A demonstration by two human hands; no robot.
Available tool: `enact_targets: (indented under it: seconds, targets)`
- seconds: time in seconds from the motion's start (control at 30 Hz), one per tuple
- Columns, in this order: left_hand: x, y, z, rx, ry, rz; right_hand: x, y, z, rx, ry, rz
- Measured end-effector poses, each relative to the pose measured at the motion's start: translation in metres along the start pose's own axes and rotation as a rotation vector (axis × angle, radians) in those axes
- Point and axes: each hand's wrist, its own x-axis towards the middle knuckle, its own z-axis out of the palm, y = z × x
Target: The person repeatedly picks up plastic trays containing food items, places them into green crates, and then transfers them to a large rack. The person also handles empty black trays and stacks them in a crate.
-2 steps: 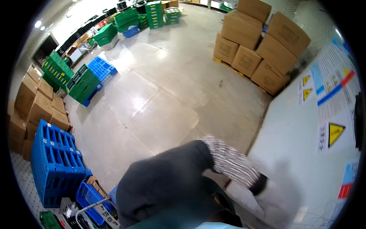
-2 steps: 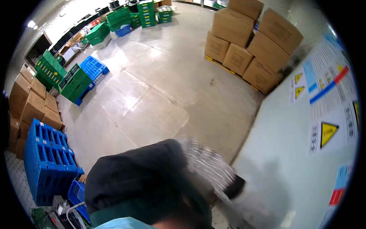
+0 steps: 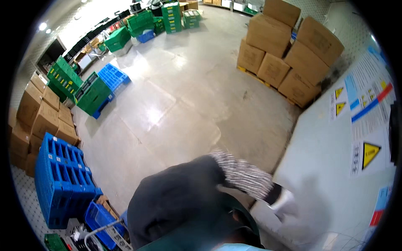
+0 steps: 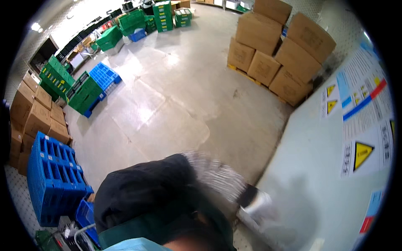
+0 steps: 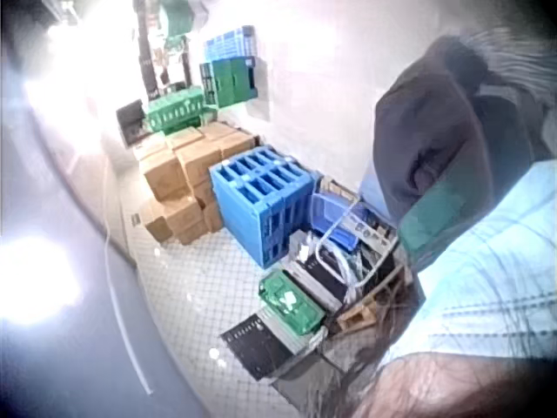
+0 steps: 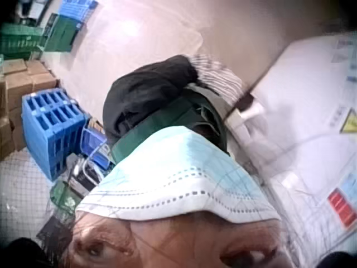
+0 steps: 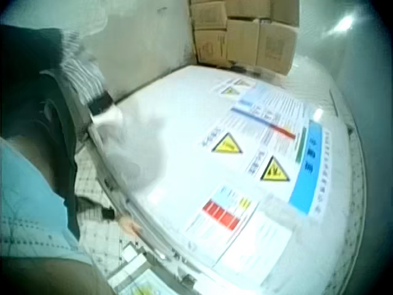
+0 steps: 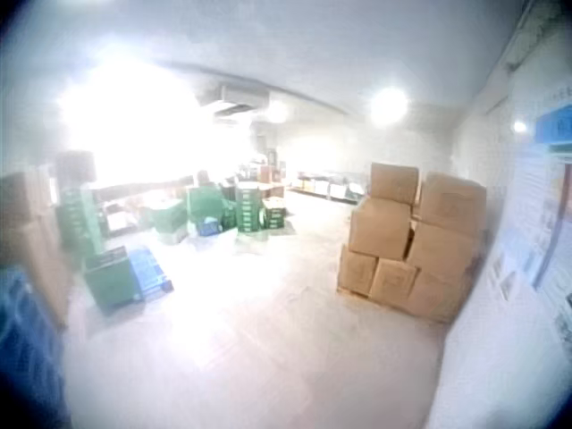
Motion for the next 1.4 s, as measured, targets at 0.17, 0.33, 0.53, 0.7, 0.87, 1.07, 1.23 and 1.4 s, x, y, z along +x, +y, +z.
enact_targets:
  seconds: [0.17, 0.33, 0.53, 0.7, 0.87, 1.07, 1.23, 1.4]
  targets:
    - [-0.242, 0.01, -0.188, 0.235, -0.447, -1.017, -0.099, -0.108, 0.125, -0.068, -0.545, 0.085]
    - [-0.376, -0.004, -0.334, 0.178, -0.246, -1.063, -0.156, -0.287, 0.281, -0.141, -1.019, -0.006]
    - [-0.468, -0.004, -0.558, 0.217, 0.169, -1.112, -0.192, -0.477, 0.475, -0.311, -1.333, -0.088]
    - [-0.683, 0.022, -0.713, 0.804, 0.441, -1.522, -0.186, -0.733, 0.673, -0.355, -1.369, -0.362]
    - [-0.874, 0.159, -0.736, 0.743, 1.086, -2.028, -0.251, -1.166, 0.823, 0.055, -1.283, -0.84]
    - [-1.008, 0.245, -0.733, 0.442, 1.243, -2.762, -0.486, -1.719, 0.755, 1.057, -1.52, -0.979]
    - [-1.128, 0.233, -0.887, 0.267, 1.177, -2.793, -0.662, -1.858, 0.702, 0.982, -1.833, -1.3]
    - [-1.243, 0.19, -1.234, 0.719, 1.16, -2.24, -0.714, -1.904, 0.873, 0.538, -2.34, -1.155]
